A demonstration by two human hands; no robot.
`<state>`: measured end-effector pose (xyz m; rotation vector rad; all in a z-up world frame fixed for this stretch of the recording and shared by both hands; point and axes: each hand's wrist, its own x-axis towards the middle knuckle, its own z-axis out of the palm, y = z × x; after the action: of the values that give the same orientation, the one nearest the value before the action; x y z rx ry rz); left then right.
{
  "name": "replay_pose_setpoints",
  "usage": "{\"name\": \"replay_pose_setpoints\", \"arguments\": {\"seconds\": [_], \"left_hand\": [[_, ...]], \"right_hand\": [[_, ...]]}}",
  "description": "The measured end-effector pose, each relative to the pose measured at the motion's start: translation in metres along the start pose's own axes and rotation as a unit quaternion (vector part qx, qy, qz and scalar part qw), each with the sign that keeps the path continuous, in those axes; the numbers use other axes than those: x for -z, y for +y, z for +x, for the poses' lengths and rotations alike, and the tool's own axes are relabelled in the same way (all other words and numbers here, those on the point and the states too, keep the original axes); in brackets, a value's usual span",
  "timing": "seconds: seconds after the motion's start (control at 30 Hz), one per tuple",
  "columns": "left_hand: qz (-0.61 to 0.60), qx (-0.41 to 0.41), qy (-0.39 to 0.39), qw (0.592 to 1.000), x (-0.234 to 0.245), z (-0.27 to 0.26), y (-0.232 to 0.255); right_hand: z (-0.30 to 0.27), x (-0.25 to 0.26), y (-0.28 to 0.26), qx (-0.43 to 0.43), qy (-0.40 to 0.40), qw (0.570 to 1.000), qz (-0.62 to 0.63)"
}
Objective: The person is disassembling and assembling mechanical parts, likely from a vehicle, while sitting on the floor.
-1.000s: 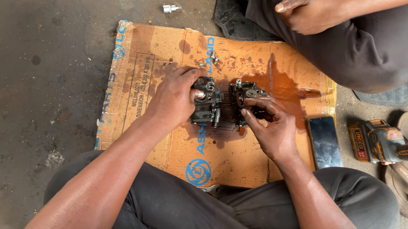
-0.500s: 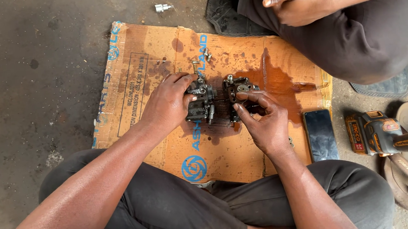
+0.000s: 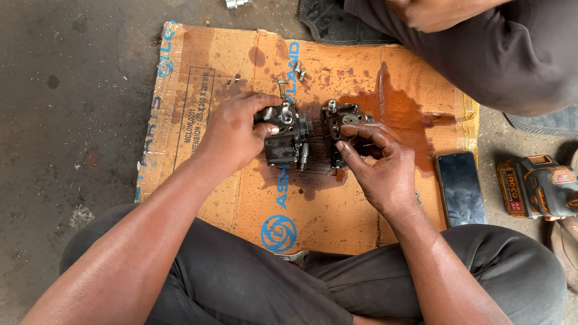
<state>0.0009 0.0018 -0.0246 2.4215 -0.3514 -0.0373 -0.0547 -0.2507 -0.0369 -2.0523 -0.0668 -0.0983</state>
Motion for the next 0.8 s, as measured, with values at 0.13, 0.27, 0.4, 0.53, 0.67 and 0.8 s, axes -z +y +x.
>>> {"name": "replay_pose_setpoints", "arguments": {"seconds": [0.13,0.27,0.4,0.53,0.67,0.8], "left_hand": [[-0.029,0.107,-0.052,0.992,0.005,0.005,0.008],[-0.076,0.160,-0.047,0.983,0.018,0.013,0.008],[-0.397,0.211,-0.041,0.893,0.021,0.017,-0.015],[-0.538,0.213,-0.050,0.814,0.025,0.014,-0.013],[-0.540,0.206,-0.053,0.815,0.021,0.015,-0.016],[-0.365,0.173,-0.018,0.915,0.020,0.014,-0.013]], "right_hand": [[0.000,0.000,-0.001,-0.028,-0.003,0.999,-0.018],[-0.001,0.001,0.001,-0.013,0.000,1.000,0.002],[0.001,0.000,0.000,-0.017,-0.001,1.000,-0.004],[0.001,0.001,-0.001,-0.022,-0.001,1.000,0.002],[0.000,0.000,-0.001,-0.030,0.001,0.999,0.012],[0.001,0.000,-0.002,-0.036,-0.004,0.999,0.008]]}}
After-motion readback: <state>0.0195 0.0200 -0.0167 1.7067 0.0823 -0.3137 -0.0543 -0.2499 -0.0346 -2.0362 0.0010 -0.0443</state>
